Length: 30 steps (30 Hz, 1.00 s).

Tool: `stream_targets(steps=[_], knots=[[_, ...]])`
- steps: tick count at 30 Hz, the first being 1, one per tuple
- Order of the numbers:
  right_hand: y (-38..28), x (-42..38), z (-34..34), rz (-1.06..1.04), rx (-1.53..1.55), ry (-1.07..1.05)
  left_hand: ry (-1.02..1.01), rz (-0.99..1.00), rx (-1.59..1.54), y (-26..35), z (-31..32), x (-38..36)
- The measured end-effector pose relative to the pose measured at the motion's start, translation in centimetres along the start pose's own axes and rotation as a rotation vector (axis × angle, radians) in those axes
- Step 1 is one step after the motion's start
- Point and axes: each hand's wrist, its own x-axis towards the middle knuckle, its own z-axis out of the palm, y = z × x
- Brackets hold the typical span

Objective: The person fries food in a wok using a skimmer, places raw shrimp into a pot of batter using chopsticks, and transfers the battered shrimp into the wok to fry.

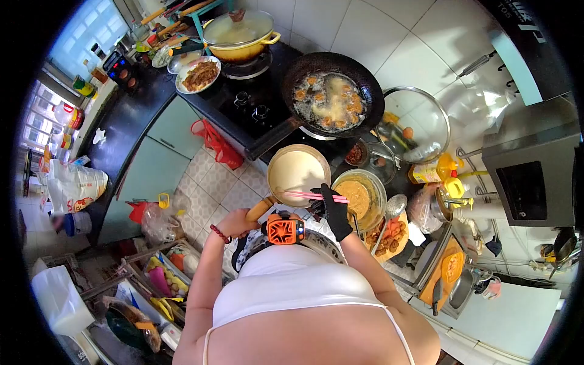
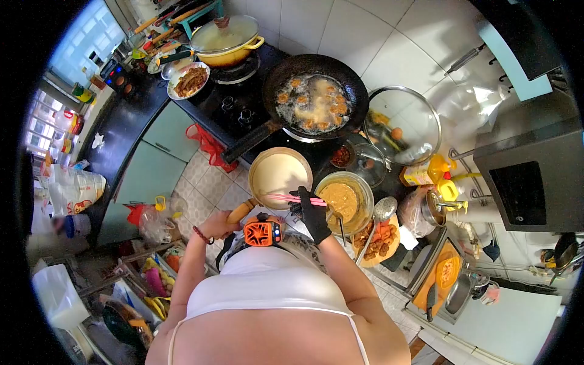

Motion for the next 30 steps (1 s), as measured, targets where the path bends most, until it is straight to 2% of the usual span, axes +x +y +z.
stream_targets(steps=[2, 4, 5, 8, 11, 15, 16, 19, 20, 23, 24, 27, 28, 30], knots=[[1.4, 0.2, -0.2, 0.02, 0.023, 0.017, -0.011, -0.004, 0.006, 0.0, 0.0, 0.1], [2.8, 0.1, -0.2, -0.089, 0.012, 0.1, -0.024, 0.016, -0.027, -0.7, 0.2, 0.6], [2.4, 0.0, 0.2, -0.145, 0.008, 0.141, -0.03, 0.025, -0.042, -0.7, 0.1, 0.5], [0.5, -1.0, 0.2, -0.129, 0.104, 0.176, -0.026, 0.006, -0.043, -0.4, 0.0, 0.2], [0.0, -0.7, 0.0, -0.312, -0.282, 0.084, -0.038, -0.005, -0.029, -0.3, 0.0, 0.3], [-0.8, -0.6, -0.1, -0.145, 0.081, 0.075, -0.04, -0.02, -0.057, -0.8, 0.1, 0.8], [-0.4, -0.1, -0.2, -0.245, -0.004, 0.11, -0.024, -0.014, -0.07, -0.6, 0.1, 0.6], [-1.3, -0.6, -0.1, -0.13, -0.076, 0.028, -0.012, -0.021, -0.067, -0.2, 0.0, 0.3], [-1.6, -0.8, 0.2, -0.177, -0.001, 0.048, -0.017, -0.025, -0.059, -0.1, 0.0, 0.3], [-1.6, -1.2, 0.4, -0.137, 0.004, 0.175, -0.024, -0.018, -0.037, -0.4, 0.0, 0.6], [-1.1, -0.9, -0.1, -0.17, -0.065, 0.066, -0.016, -0.013, -0.043, -0.5, 0.1, 0.6], [-0.5, -1.0, 0.0, -0.182, -0.002, 0.18, -0.001, -0.009, -0.053, -0.7, 0.2, 0.6], [-0.5, -1.0, 0.0, -0.123, 0.054, 0.192, 0.001, -0.012, -0.052, -0.6, 0.2, 0.6], [-0.6, -1.0, 0.1, -0.168, -0.051, 0.169, 0.0, -0.006, -0.061, -0.6, 0.2, 0.6]])
